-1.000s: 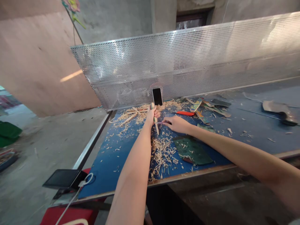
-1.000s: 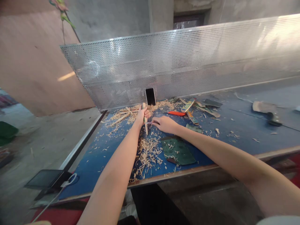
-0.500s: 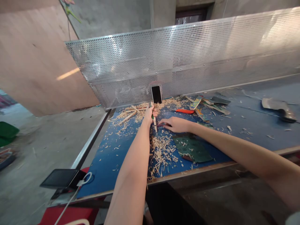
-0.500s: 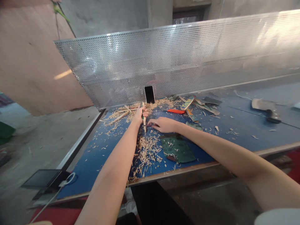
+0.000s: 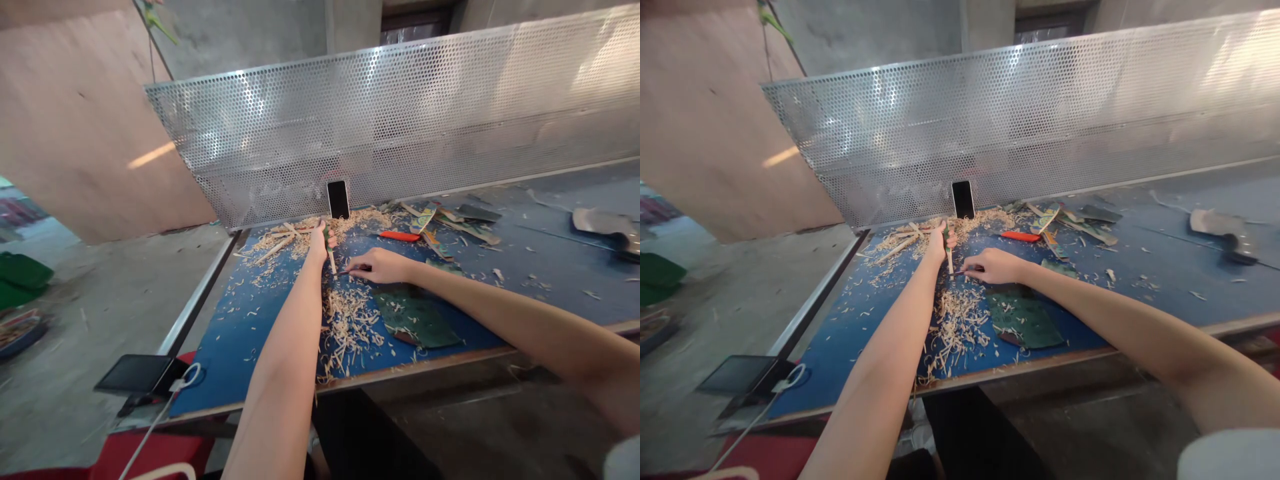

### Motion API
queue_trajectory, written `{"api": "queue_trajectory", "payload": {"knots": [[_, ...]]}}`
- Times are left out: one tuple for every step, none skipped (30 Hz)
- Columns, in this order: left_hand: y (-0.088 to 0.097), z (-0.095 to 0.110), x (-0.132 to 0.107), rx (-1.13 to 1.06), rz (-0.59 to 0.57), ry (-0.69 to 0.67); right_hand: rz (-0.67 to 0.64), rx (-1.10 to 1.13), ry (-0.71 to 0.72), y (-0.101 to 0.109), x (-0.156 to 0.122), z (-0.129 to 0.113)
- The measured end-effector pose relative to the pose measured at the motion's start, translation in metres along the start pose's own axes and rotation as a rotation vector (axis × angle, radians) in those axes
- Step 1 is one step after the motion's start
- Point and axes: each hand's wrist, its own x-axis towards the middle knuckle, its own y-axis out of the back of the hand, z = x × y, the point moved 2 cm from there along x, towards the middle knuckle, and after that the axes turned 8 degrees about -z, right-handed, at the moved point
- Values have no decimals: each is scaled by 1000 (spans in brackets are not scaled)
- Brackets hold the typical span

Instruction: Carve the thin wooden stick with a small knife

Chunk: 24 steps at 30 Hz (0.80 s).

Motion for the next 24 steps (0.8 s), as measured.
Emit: {"api": "queue_trajectory", "payload": {"knots": [[1, 0, 0, 10, 3, -24, 2, 10, 6, 0, 0, 1], [1, 0, -1, 16, 8, -44, 7, 16, 9, -1, 0, 2], [1, 0, -2, 21, 14, -58, 10, 20, 11, -2, 0, 4], [1, 0, -2, 26, 21, -69, 10, 23, 11, -3, 0, 5], [1, 0, -3, 31, 27, -78, 8, 24, 9, -3, 0, 5], [1, 0, -3, 33, 32, -89, 6, 26, 5, -4, 0, 5], [1, 0, -4, 36, 34, -101, 3, 28, -1, -5, 1, 5], [0, 0, -5, 39, 31, -114, -6, 30, -8, -5, 1, 5], [0, 0, -5, 41, 24, -128, -21, 30, -13, -5, 1, 4], [-1, 0, -6, 44, 14, -141, -41, 29, -16, -5, 2, 2], [-2, 1, -7, 45, 7, -153, -63, 23, -17, -4, 2, 1], [-3, 1, -8, 46, 3, -162, -87, 13, -14, -3, 2, -2], [-3, 1, -9, 48, 5, -166, -109, 1, -11, -3, 2, -4], [-4, 2, -9, 52, 11, -168, -123, -15, -13, -2, 1, -6], [-4, 3, -10, 58, 18, -167, -128, -37, -18, -1, 0, -7], [-5, 3, -11, 67, 23, -166, -127, -64, -23, -1, 0, -9], [-5, 4, -12, 77, 25, -164, -120, -92, -27, -1, -1, -10], [-6, 4, -12, 89, 25, -163, -106, -117, -27, -1, -2, -10], [-6, 5, -12, 103, 25, -161, -85, -136, -25, -1, -3, -11], [-6, 5, -12, 117, 26, -160, -60, -150, -20, -2, -3, -10], [-6, 5, -12, 132, 29, -160, -35, -158, -15, -2, -3, -10], [-5, 5, -12, 148, 33, -162, -14, -163, -11, -2, -3, -8], [-5, 5, -12, 163, 37, -165, -2, -168, -6, -3, -2, -7], [-5, 5, -12, 177, 40, -168, 1, -173, 2, -3, -2, -5]]}}
